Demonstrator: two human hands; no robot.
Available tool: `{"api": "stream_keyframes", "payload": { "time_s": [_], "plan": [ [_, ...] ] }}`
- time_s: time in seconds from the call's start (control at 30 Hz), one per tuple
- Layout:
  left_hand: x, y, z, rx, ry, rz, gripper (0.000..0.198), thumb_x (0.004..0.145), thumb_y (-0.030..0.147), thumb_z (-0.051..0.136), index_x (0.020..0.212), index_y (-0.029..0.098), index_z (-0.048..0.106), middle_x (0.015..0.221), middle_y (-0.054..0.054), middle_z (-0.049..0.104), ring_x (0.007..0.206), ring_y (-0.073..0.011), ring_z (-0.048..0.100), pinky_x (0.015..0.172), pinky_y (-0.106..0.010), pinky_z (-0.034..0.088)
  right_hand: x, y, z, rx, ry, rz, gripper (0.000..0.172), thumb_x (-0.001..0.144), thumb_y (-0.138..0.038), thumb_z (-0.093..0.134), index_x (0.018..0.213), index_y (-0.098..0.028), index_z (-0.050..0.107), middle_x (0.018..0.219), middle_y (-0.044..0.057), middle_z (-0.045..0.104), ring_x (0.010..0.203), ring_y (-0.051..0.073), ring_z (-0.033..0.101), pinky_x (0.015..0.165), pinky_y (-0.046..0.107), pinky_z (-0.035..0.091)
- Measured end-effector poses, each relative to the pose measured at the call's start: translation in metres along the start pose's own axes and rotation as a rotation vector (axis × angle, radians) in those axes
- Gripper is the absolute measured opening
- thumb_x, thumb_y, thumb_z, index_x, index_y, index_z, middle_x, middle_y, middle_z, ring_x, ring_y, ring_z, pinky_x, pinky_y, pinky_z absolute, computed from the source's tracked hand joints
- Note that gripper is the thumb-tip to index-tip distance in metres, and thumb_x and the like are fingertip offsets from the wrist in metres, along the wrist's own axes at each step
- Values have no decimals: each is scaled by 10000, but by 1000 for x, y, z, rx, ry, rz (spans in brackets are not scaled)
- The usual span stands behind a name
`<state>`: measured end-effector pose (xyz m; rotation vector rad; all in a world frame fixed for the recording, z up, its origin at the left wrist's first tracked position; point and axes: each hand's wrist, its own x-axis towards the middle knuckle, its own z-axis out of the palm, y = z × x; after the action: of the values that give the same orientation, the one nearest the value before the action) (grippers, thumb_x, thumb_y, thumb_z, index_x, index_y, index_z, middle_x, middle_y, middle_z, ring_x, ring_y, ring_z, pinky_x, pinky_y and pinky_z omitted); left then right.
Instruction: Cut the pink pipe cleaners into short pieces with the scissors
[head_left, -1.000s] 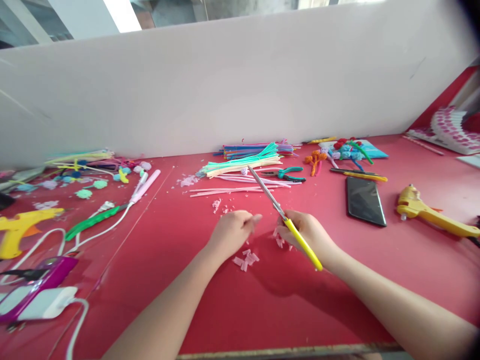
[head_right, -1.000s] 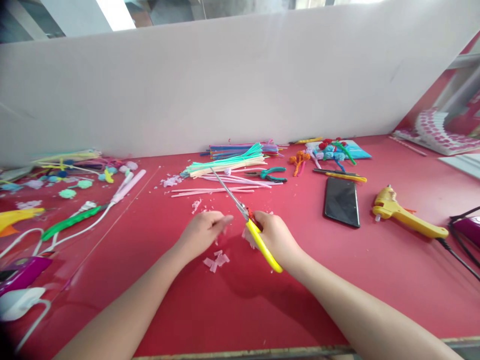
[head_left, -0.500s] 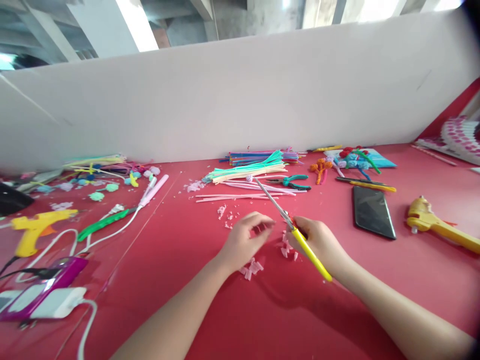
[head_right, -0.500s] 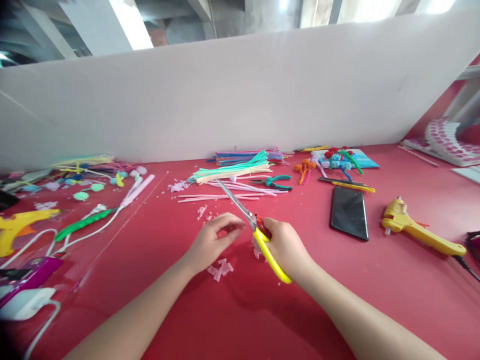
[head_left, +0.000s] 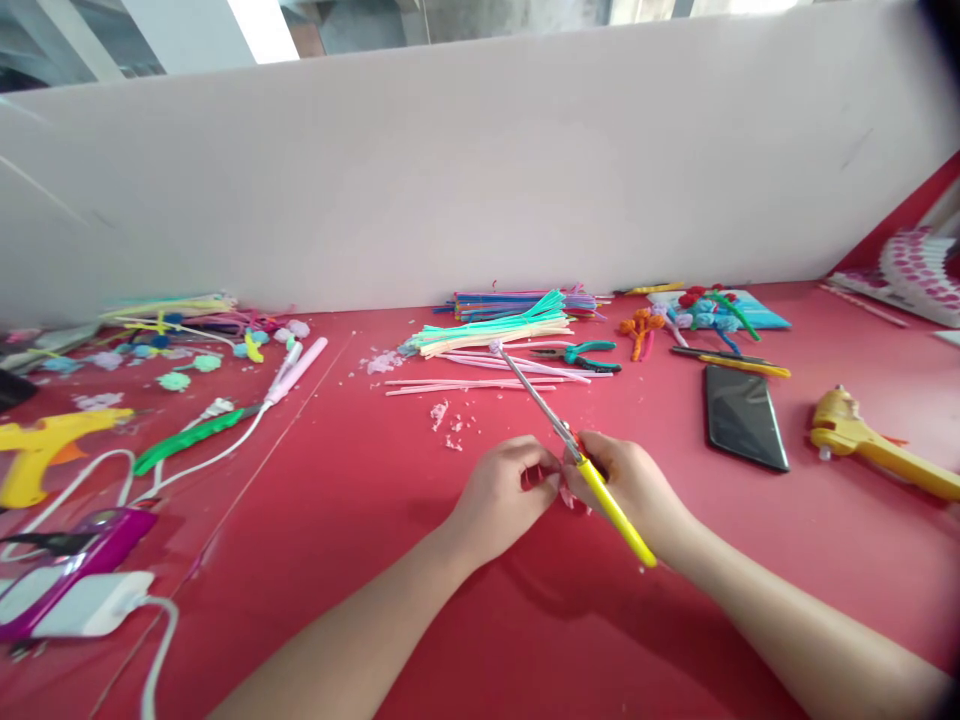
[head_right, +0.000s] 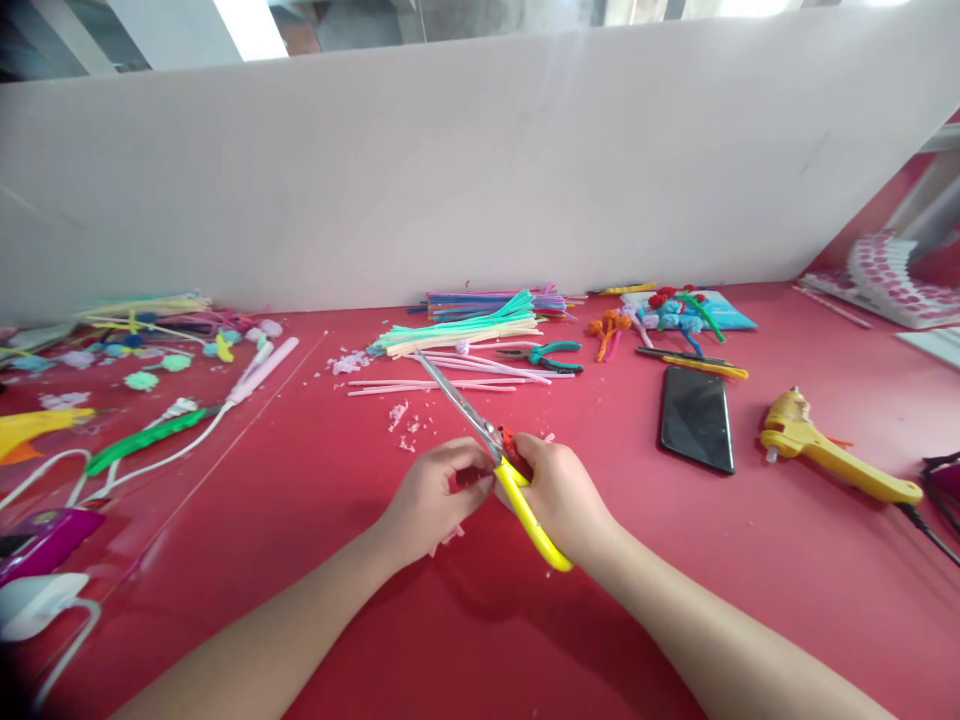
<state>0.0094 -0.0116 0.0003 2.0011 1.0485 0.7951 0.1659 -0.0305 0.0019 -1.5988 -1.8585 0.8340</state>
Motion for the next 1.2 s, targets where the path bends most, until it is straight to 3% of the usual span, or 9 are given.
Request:
{"api": "stream_keyframes", "payload": {
  "time_s": [0.27, 0.47, 0.6, 0.83, 1.2],
  "plan": [
    [1, 6, -3, -112, -49, -47, 175, 774, 253, 442, 720, 176, 589, 725, -16, 572, 677, -125, 505, 665, -245, 386, -1, 3, -2, 129, -4, 32, 139, 724, -312, 401, 705, -195, 473, 544, -27, 548, 467, 97, 484, 450, 197, 315],
    [8, -4, -18, -419, 268, -167, 172, 724, 317, 525, 739, 151, 571, 686, -15, 548, 643, -109, 468, 617, -217, 376, 0, 2, -14, -296, 153, 5, 196, 690, -404, 453, 668, -213, 416, 524, -34, 482, 450, 99, 424, 438, 209, 233],
    [11, -11, -26, -618, 427, -177, 151, 701, 292, 560, 738, 146, 567, 661, -10, 534, 574, -84, 434, 545, -196, 350, 1, 4, -11, -478, 143, -47, 229, 723, -446, 416, 718, -217, 410, 579, -10, 522, 494, 124, 471, 457, 223, 226],
    [10, -9, -29, -642, 461, -170, 150, 695, 282, 565, 749, 146, 598, 606, 3, 517, 541, -77, 410, 521, -196, 337, 2, 11, -4, -656, 103, -90, 311, 754, -504, 349, 725, -202, 420, 579, 17, 538, 470, 131, 485, 446, 244, 183],
    [11, -8, -29, -664, 462, -138, 139, 704, 276, 553, 708, 139, 578, 586, 4, 488, 550, -80, 412, 524, -201, 344, 2, 13, -1, -686, 137, -145, 317, 759, -510, 342, 694, -205, 404, 526, -1, 515, 426, 118, 458, 430, 228, 167]
  ]
}}
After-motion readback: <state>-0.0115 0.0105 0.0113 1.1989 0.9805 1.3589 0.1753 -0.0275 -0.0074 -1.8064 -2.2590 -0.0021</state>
